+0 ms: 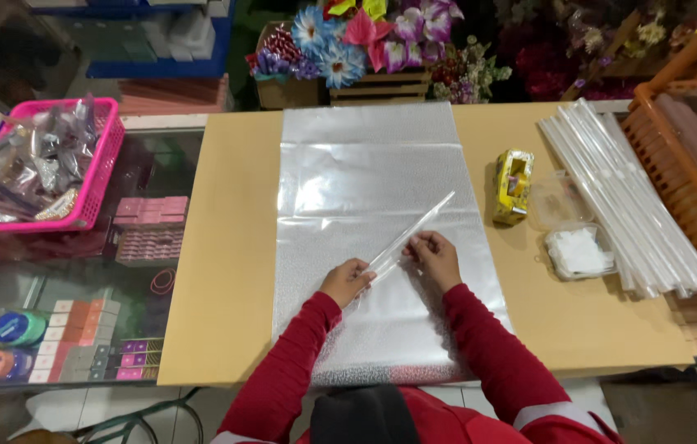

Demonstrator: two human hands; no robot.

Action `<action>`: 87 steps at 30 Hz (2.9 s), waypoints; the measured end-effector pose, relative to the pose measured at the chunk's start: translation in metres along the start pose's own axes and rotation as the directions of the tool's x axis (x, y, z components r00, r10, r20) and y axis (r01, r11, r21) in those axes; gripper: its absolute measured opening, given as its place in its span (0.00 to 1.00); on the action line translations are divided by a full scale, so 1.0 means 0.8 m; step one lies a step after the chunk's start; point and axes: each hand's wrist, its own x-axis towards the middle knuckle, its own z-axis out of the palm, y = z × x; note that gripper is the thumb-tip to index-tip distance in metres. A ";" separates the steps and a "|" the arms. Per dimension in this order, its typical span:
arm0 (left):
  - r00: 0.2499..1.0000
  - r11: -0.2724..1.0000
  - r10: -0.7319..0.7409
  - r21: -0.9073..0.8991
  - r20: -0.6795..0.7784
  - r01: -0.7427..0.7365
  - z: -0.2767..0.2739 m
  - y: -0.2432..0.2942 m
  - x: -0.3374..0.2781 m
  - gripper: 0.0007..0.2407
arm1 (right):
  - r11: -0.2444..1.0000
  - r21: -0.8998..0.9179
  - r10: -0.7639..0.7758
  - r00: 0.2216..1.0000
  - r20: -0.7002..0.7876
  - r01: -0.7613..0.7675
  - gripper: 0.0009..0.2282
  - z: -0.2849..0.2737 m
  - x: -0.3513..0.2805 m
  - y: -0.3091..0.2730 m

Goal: The person rolls a sheet of bubble wrap around a clear plastic tube on a table. They smooth the wrap, lift the rolled tube, and place it aside. The person repeats the process with a second tube.

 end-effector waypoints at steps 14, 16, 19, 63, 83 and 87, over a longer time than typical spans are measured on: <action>0.998 0.998 -0.058 0.020 -0.035 0.059 0.006 0.000 0.006 0.12 | 0.998 -0.060 -0.027 1.000 -0.011 0.026 0.13 0.013 -0.028 -0.022; 0.998 0.998 -0.053 0.021 -0.033 0.054 0.007 0.003 0.004 0.13 | 0.998 -0.060 -0.032 0.999 -0.019 0.031 0.15 0.008 -0.031 -0.028; 0.997 0.998 -0.053 0.034 -0.061 0.055 0.006 0.007 0.004 0.14 | 0.988 -0.138 -0.079 0.992 -0.099 0.065 0.14 -0.010 -0.040 -0.047; 0.980 0.980 -0.197 0.020 -0.041 0.198 0.017 0.058 -0.007 0.11 | 0.431 -0.894 -0.477 0.809 -0.343 -0.125 0.12 -0.351 -0.023 -0.142; 0.997 0.895 0.027 -0.444 -0.066 -0.054 0.042 0.122 -0.040 0.09 | 0.968 0.156 -0.211 0.973 0.097 0.195 0.18 -0.067 -0.057 -0.145; 0.995 0.884 0.037 -0.460 -0.096 -0.077 0.042 0.122 -0.032 0.09 | 0.986 -0.005 -0.166 0.981 0.103 0.167 0.14 -0.053 -0.041 -0.125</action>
